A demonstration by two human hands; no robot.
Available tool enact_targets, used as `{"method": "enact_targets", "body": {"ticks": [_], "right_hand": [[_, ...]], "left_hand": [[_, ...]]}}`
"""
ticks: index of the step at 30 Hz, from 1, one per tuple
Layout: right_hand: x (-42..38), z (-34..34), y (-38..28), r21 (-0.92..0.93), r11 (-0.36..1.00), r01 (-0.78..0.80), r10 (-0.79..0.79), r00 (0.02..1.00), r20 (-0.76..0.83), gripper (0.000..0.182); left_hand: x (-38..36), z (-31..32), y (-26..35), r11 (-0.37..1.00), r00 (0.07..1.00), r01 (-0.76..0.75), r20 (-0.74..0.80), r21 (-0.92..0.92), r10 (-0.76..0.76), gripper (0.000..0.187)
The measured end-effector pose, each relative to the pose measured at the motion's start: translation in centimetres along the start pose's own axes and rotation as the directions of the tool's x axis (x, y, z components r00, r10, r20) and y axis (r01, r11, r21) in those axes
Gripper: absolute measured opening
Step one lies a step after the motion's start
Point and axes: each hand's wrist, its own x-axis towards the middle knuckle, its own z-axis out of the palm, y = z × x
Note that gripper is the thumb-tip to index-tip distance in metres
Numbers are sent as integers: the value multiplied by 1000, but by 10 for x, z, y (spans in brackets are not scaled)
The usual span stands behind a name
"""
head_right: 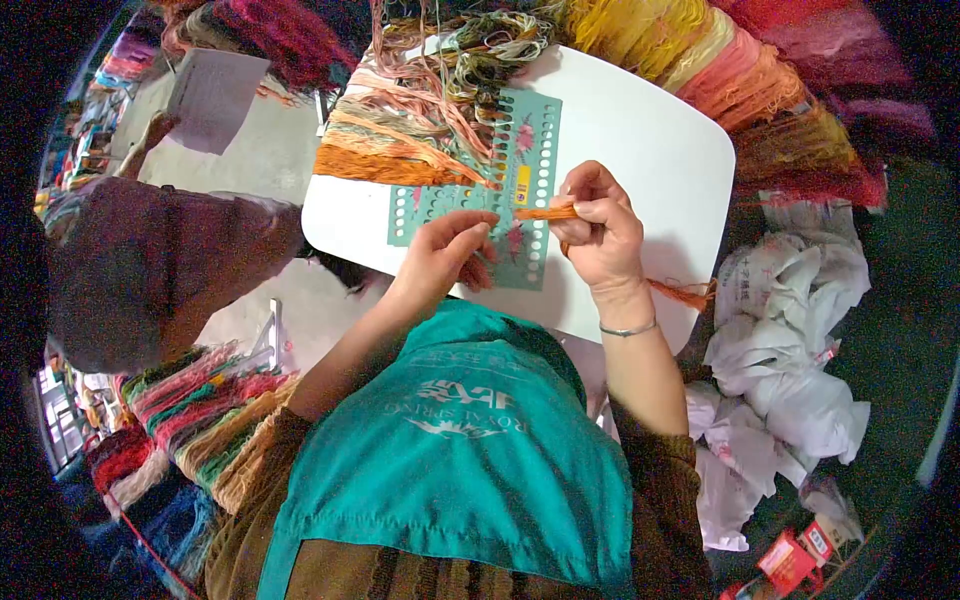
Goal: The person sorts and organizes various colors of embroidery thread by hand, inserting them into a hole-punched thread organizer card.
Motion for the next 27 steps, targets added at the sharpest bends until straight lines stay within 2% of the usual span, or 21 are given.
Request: {"method": "enact_targets", "body": {"ticks": [1,2,4,5,7,9,11,13,15,17,18,19,20,21,22,23,24,25,27], "right_hand": [[-2,3,0,-10,1000,5,-5,1000,-3,18],[-4,7,0,-20,1000,9,-9,1000,-5,18],[-9,14,-1,-72,997,3,-4,1000,-14,18],[-11,16,-1,-124,992,-4,1,1000,-22,17],[-15,16,0,-159,987,1,-1,1000,-1,17],[-22,14,-1,-302,951,-57,52,998,-25,17],[-29,15,-3,-333,942,-39,39,999,-6,17],[-38,20,-11,-532,841,-97,38,992,-122,19],[-49,12,-22,-574,809,-127,69,990,-122,19],[-61,-2,-27,-818,472,-328,185,945,-272,22],[-65,-2,-32,-915,242,-324,202,939,-280,30],[-68,2,-30,-993,-10,-119,43,992,-119,36],[-70,10,-26,-955,-289,62,-64,994,84,42],[-70,23,-26,-987,-158,16,-60,998,26,56],[-68,36,-19,-999,8,41,-46,998,40,60],[-66,47,-11,-983,173,64,-36,998,58,64],[-61,50,-3,-968,213,133,37,989,144,74],[-58,55,4,-959,250,133,71,985,156,75],[-53,57,16,-948,295,122,107,981,160,78]], "left_hand": [[0,1,1,993,995,80,64,-87,-74,31],[2,2,0,993,995,81,66,-88,-75,31],[6,2,-3,865,921,363,272,-345,-278,35],[7,3,-2,865,921,364,272,-344,-279,35],[8,6,0,752,873,474,357,-458,-332,31],[12,10,-7,782,898,419,335,-461,-284,28],[15,10,-13,793,921,358,329,-494,-210,23],[11,7,-11,805,931,337,302,-488,-206,22],[6,5,-13,817,939,319,277,-481,-204,21],[0,5,-19,877,956,259,238,-405,-172,20],[-2,5,-22,897,959,240,235,-372,-159,19],[-5,5,-23,897,957,244,238,-369,-163,19],[-8,6,-22,956,970,149,227,-251,-92,19],[-11,8,-21,991,974,49,224,-128,-19,19],[-13,11,-21,999,978,9,208,-48,1,18],[-15,14,-19,999,978,12,210,-43,-3,18],[-17,17,-15,1000,977,-13,214,17,9,18],[-19,18,-12,996,976,-39,217,76,21,18],[-22,17,-8,996,971,-59,237,70,41,18]]}}
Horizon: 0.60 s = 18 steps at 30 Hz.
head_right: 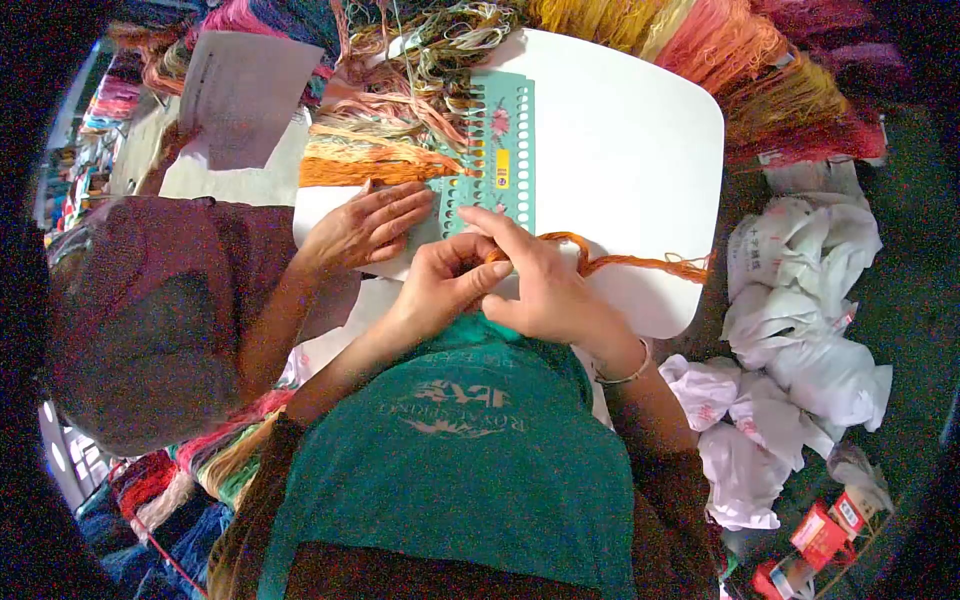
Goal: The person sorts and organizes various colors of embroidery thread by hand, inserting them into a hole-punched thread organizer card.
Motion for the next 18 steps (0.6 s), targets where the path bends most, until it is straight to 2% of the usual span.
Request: {"method": "enact_targets", "body": {"ticks": [3,5,7,9,14,16,18], "right_hand": [[2,1,3,113,990,-83,83,997,6,77],[1,5,9,113,986,-120,125,992,-34,73],[1,6,7,113,981,-157,165,983,-74,70],[1,4,-1,59,967,-246,252,961,-115,57],[1,13,8,-91,972,-218,195,957,-213,40],[0,16,9,-140,968,-208,175,960,-219,35],[1,20,10,-161,976,-144,95,955,-281,27]], "left_hand": [[1,-2,-6,999,999,-16,-33,-44,15,18],[2,-7,-15,978,998,26,-54,-207,-38,18],[0,-11,-5,985,994,67,-72,-156,-79,17],[3,-15,-10,955,995,59,-57,-291,-79,18],[6,-15,-14,931,987,84,-101,-356,-128,17],[8,-16,-19,947,990,28,-121,-321,-71,17],[10,-17,-16,959,983,43,-158,-281,-91,17]]}}
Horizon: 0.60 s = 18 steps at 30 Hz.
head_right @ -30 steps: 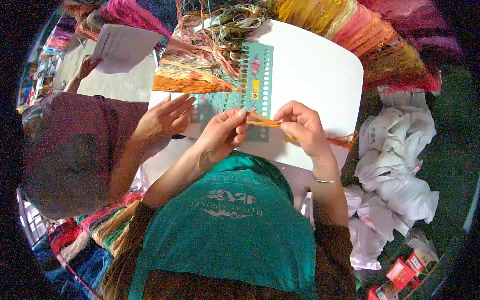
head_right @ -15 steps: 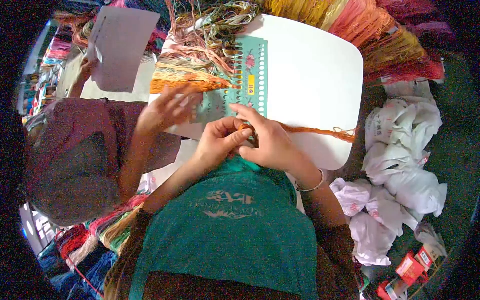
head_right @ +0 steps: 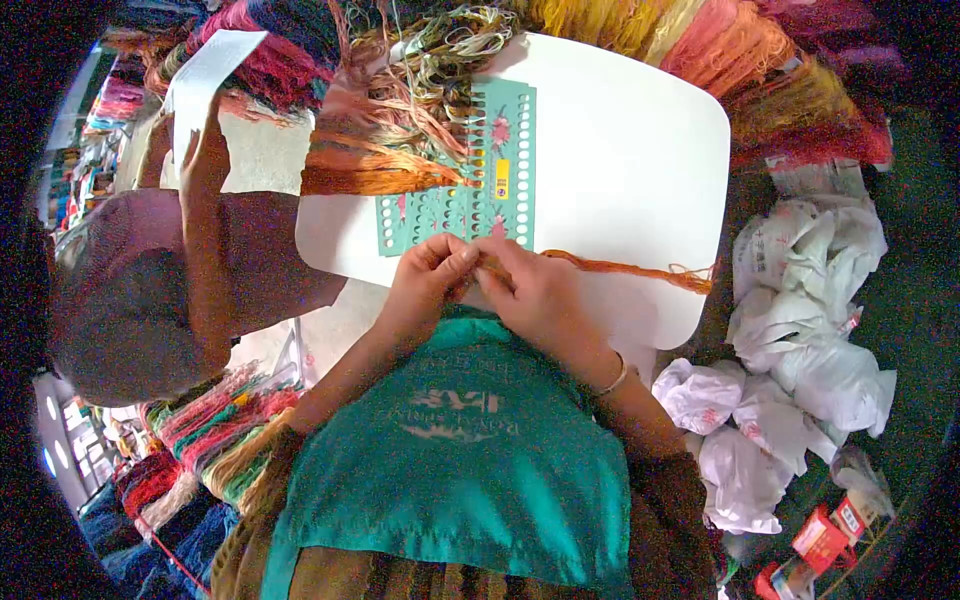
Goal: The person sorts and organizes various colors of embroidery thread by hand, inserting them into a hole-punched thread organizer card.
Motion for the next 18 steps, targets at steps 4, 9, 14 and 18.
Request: {"method": "enact_targets", "body": {"ticks": [4,9,14,18], "right_hand": [[1,11,12,-29,989,143,-145,983,-110,20],[3,19,21,-54,963,262,-268,945,-190,15],[6,20,24,-114,936,334,-351,915,-199,12],[11,22,27,-61,950,307,-313,928,-205,9]], "left_hand": [[-1,1,4,996,1000,7,-31,92,-4,19],[-2,2,8,993,998,29,-57,118,-22,23],[-3,0,7,994,999,-3,-35,110,7,24],[-4,-3,9,991,998,6,-67,135,3,23]]}}
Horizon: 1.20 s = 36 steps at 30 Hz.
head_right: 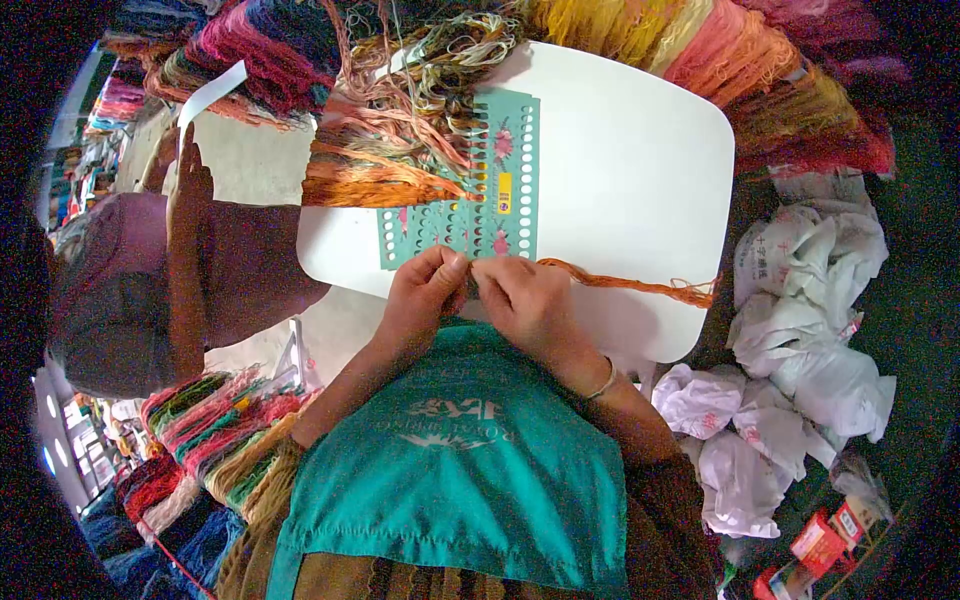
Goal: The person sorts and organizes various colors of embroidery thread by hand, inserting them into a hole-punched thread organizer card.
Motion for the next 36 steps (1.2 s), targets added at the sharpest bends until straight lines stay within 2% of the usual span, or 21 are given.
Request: {"method": "enact_targets", "body": {"ticks": [1,3,4,7,10,13,16,23,26,31,36], "right_hand": [[3,-1,0,0,1000,0,0,1000,1,9],[9,-3,-2,59,979,-195,198,979,-42,7],[8,-2,2,175,939,-295,305,952,-36,6],[10,-3,13,181,915,-360,371,928,-27,5],[15,-5,11,239,885,-399,413,910,-12,4],[17,-6,14,194,883,-428,436,900,2,4],[22,-4,15,244,860,-448,456,889,22,5],[23,4,24,228,855,-466,473,881,28,7],[24,6,28,173,887,-427,432,902,8,7],[30,7,29,119,872,-474,475,880,23,9],[37,9,31,69,888,-455,454,891,34,9]], "left_hand": [[0,-1,0,1000,1000,1,-17,14,0,23],[-3,4,11,999,998,-19,-63,47,22,22],[-3,5,15,996,993,-37,-108,80,45,24],[0,-9,8,988,997,-57,-38,144,63,28],[2,-10,3,990,996,-63,-55,128,70,31],[0,-9,8,988,997,-58,-45,140,65,35],[1,-7,7,993,996,-50,-66,103,57,38],[1,-7,8,995,997,-41,-55,96,46,39],[1,-8,8,993,999,-39,-20,109,42,41],[1,-4,11,995,998,-41,-43,90,45,44],[5,0,16,999,997,-2,-76,43,5,44]]}}
